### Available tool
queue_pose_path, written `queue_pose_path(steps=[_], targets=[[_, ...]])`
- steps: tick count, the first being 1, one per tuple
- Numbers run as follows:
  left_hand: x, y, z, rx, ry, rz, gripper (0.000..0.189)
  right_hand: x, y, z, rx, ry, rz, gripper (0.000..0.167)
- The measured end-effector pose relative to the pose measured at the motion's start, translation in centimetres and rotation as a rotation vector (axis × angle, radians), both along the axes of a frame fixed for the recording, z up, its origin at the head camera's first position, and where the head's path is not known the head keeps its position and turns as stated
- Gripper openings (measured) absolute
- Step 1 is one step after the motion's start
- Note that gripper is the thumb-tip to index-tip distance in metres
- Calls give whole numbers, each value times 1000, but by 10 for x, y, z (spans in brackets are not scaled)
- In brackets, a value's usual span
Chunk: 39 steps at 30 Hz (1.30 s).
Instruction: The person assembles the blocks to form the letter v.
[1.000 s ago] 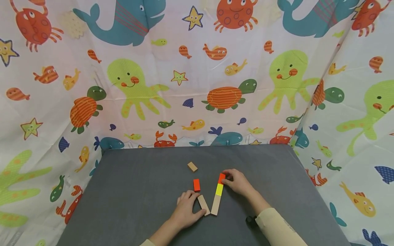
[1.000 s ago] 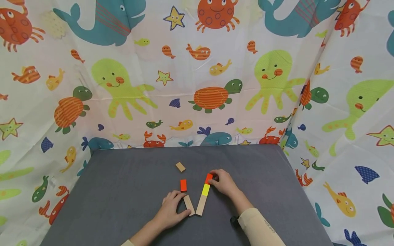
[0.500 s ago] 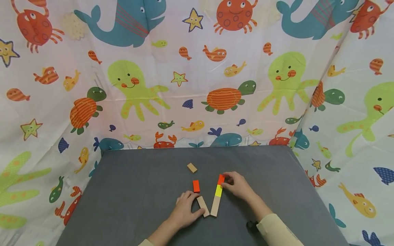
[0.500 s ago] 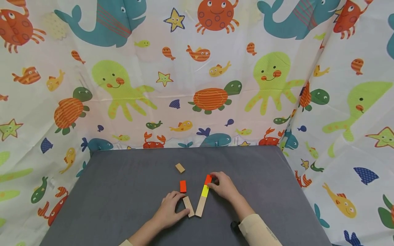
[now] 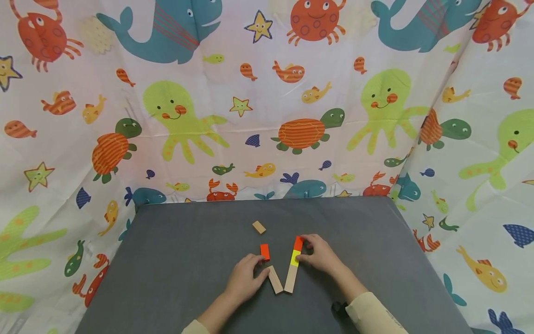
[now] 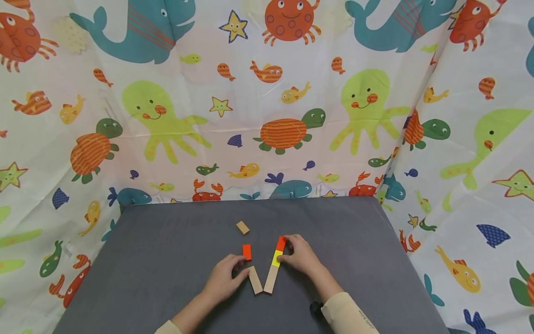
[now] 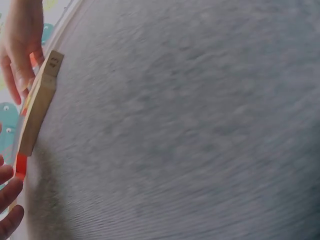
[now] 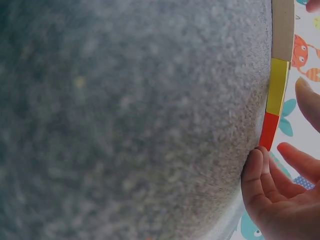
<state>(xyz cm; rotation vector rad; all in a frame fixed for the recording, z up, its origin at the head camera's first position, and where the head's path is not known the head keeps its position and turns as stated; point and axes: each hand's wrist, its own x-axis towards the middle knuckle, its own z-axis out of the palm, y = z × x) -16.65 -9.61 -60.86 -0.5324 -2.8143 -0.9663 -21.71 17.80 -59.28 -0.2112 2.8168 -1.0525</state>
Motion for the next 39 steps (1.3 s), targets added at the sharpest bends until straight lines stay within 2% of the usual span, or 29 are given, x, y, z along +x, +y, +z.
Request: queue_pose_path(steps=[2, 5, 10, 14, 19, 24, 28, 33, 39], targets=[[-3, -1, 1, 17, 45, 27, 32, 0, 0, -1, -3, 8, -2, 72], [-9, -1, 1, 20, 68, 58, 33, 0, 0, -3, 1, 11, -7, 72], [-19, 1, 1, -1, 45, 78, 35, 1, 1, -4, 12, 13, -10, 74], [-24, 4, 5, 3, 24, 89, 35, 1, 2, -4, 11, 11, -11, 73], [-27, 5, 8, 2, -18, 78, 38, 0, 1, -5, 6, 16, -5, 72], [-31, 5, 6, -5, -90, 57, 45, -1, 0, -6, 12, 19, -2, 72], [-36, 5, 4, -2, -122, 31, 48, 0, 0, -5, 9, 17, -12, 71], [-44, 3, 1, 0, -144, -1, 51, 0, 0, -3, 13, 13, -15, 72], [-51, -1, -4, 2, -148, -6, 51, -2, 1, -3, 9, 19, -12, 71]])
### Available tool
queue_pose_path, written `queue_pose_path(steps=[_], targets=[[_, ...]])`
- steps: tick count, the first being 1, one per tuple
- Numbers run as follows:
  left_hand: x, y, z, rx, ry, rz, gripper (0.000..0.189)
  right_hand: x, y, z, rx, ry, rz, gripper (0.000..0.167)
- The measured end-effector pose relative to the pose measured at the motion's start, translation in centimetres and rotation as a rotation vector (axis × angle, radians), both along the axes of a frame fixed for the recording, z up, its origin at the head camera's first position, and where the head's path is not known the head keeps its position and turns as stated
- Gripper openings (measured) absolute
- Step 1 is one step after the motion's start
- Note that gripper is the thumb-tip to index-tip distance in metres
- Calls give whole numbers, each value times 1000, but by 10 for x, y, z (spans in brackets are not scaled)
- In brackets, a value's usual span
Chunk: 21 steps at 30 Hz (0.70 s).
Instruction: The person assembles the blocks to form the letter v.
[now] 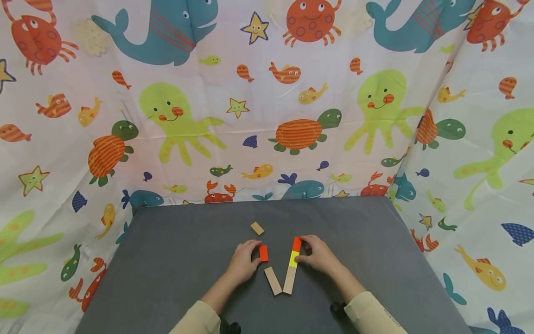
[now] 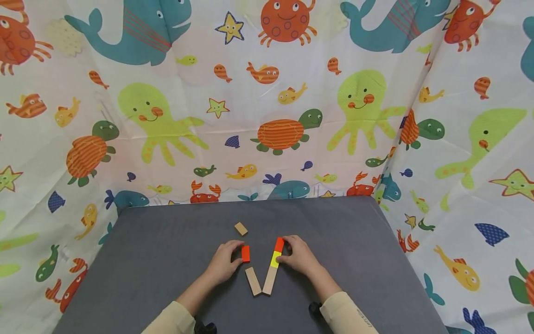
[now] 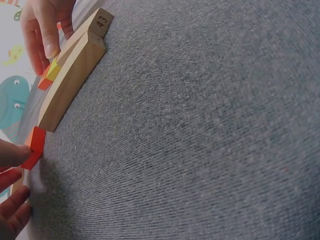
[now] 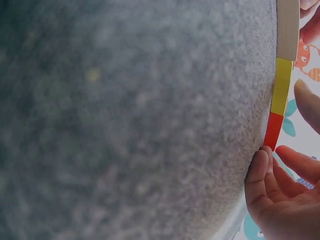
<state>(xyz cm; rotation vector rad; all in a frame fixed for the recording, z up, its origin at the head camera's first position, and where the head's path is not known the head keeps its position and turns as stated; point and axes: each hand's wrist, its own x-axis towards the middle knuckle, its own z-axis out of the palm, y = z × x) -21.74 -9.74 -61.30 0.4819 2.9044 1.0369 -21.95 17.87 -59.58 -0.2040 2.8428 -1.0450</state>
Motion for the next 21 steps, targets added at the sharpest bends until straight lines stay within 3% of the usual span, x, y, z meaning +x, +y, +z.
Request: queue_pose_path(steps=[9, 14, 21], targets=[[-2, -1, 2, -79, -17, -51, 51, 0, 1, -1, -3, -10, 4, 70], [-1, 0, 5, -97, -51, -50, 56, 2, 1, 2, -10, 0, 17, 68], [-1, 1, 4, -100, -44, -50, 54, 3, 1, 2, -6, 4, 19, 63]])
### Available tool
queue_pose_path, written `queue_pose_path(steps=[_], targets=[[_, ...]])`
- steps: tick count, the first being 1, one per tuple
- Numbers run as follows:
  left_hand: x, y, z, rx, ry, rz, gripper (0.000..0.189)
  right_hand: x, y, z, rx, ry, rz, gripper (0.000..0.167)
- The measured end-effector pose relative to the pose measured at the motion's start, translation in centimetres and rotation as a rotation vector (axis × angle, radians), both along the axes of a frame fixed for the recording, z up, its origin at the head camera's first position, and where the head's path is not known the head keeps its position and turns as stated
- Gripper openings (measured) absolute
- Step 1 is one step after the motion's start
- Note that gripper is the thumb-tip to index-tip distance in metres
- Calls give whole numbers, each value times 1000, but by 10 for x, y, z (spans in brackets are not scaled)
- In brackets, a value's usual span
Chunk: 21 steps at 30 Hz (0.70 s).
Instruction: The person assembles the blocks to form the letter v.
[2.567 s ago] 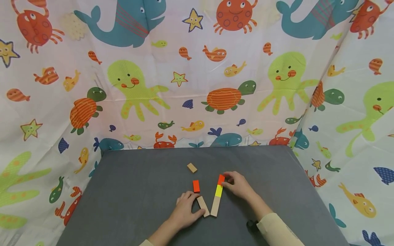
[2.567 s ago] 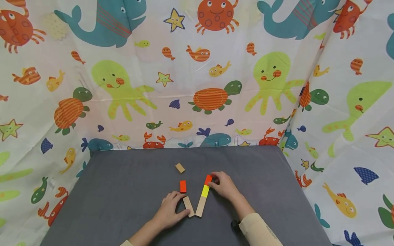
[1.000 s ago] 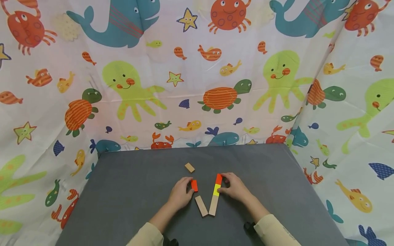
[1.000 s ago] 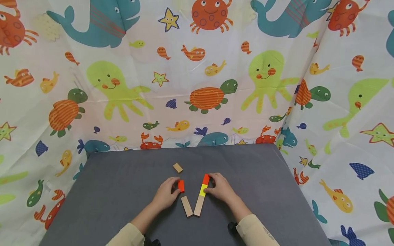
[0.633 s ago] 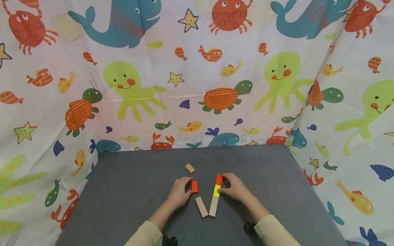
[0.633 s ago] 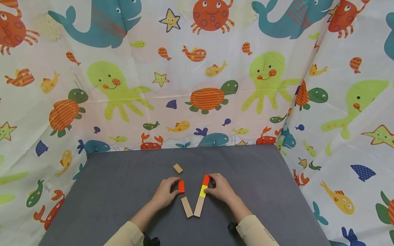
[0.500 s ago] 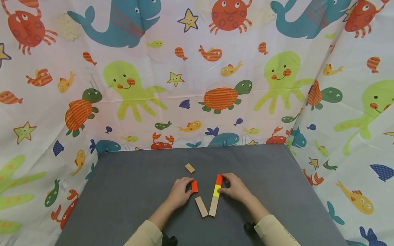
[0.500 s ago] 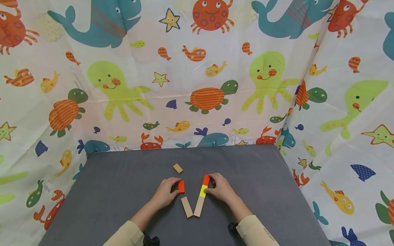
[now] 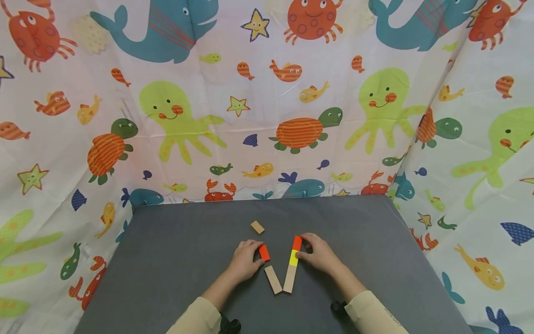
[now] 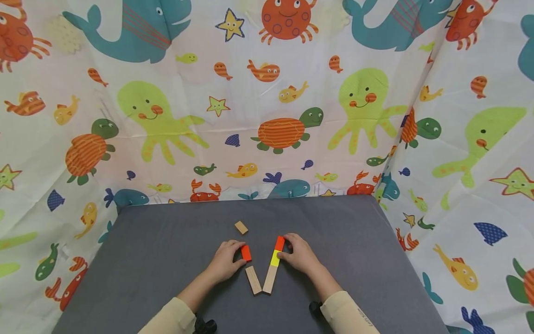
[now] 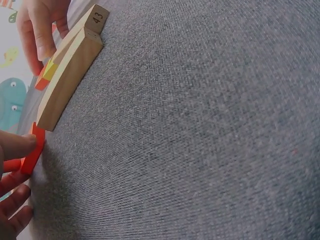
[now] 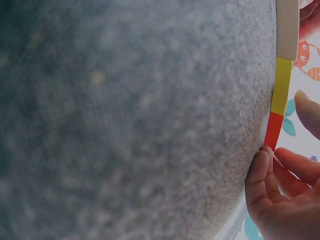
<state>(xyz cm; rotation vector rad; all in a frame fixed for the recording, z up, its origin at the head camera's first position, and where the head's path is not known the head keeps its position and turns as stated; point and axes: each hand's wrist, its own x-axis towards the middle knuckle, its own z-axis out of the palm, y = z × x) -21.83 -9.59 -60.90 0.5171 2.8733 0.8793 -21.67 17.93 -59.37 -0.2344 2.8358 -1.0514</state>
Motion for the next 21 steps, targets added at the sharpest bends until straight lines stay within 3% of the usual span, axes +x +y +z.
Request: queue_pose_path(steps=[6, 13, 21], targets=[[-1, -1, -1, 31, -1, 48, 50, 2, 0, 1, -5, 12, 7, 66], [1, -3, 5, 79, -2, 145, 47, 2, -1, -3, 10, 10, 6, 64], [2, -7, 7, 111, 25, 139, 46, 2, -2, 0, 8, 5, 3, 58]])
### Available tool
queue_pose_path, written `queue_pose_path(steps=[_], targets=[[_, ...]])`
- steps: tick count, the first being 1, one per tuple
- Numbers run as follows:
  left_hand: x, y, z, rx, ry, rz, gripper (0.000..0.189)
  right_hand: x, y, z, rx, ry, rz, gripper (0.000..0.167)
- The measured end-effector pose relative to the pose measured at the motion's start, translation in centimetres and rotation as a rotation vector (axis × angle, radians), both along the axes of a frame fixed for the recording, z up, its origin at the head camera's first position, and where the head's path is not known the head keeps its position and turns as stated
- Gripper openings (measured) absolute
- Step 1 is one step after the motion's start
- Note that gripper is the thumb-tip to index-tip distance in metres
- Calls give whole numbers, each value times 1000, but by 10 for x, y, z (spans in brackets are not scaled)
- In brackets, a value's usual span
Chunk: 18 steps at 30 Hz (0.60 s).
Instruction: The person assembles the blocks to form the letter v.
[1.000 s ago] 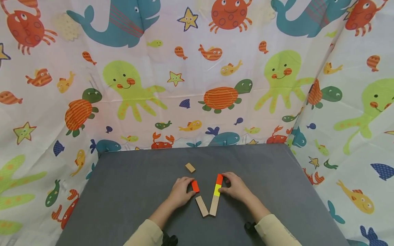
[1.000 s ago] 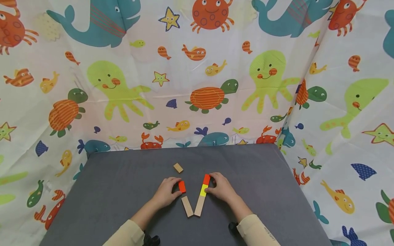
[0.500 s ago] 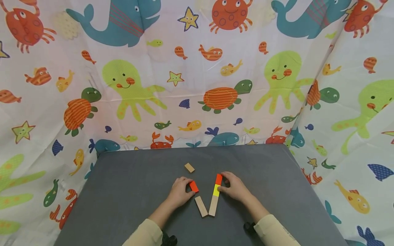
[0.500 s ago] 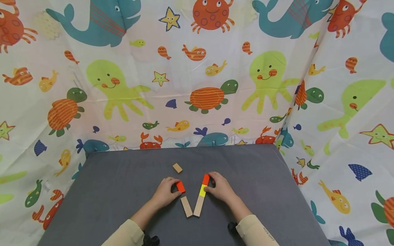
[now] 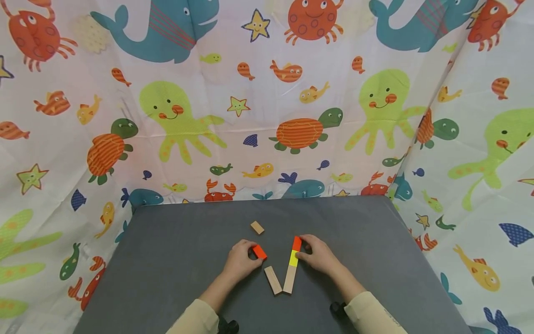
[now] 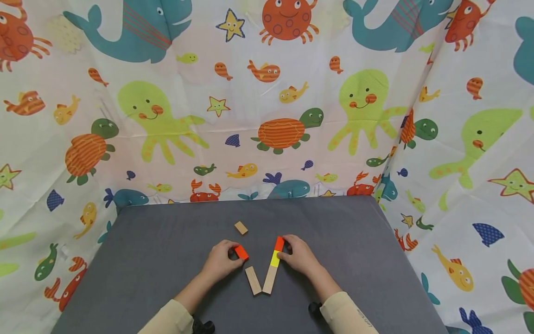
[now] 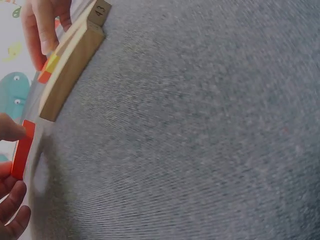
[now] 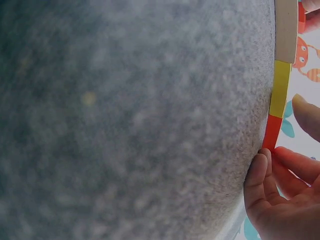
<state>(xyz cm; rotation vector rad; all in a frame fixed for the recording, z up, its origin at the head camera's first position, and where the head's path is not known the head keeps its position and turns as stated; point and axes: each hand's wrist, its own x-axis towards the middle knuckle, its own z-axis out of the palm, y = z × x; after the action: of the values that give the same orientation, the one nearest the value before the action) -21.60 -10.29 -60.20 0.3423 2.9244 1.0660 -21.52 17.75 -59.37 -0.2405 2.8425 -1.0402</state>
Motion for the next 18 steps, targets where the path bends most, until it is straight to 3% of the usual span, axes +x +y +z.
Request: queue_pose_path(steps=[7, 18], targets=[[3, -2, 7, 18, -19, -27, 46, 1, 0, 1, -1, 2, 1, 58], [7, -2, 7, 23, -44, -83, 46, -1, 0, -1, 0, -11, 1, 61]])
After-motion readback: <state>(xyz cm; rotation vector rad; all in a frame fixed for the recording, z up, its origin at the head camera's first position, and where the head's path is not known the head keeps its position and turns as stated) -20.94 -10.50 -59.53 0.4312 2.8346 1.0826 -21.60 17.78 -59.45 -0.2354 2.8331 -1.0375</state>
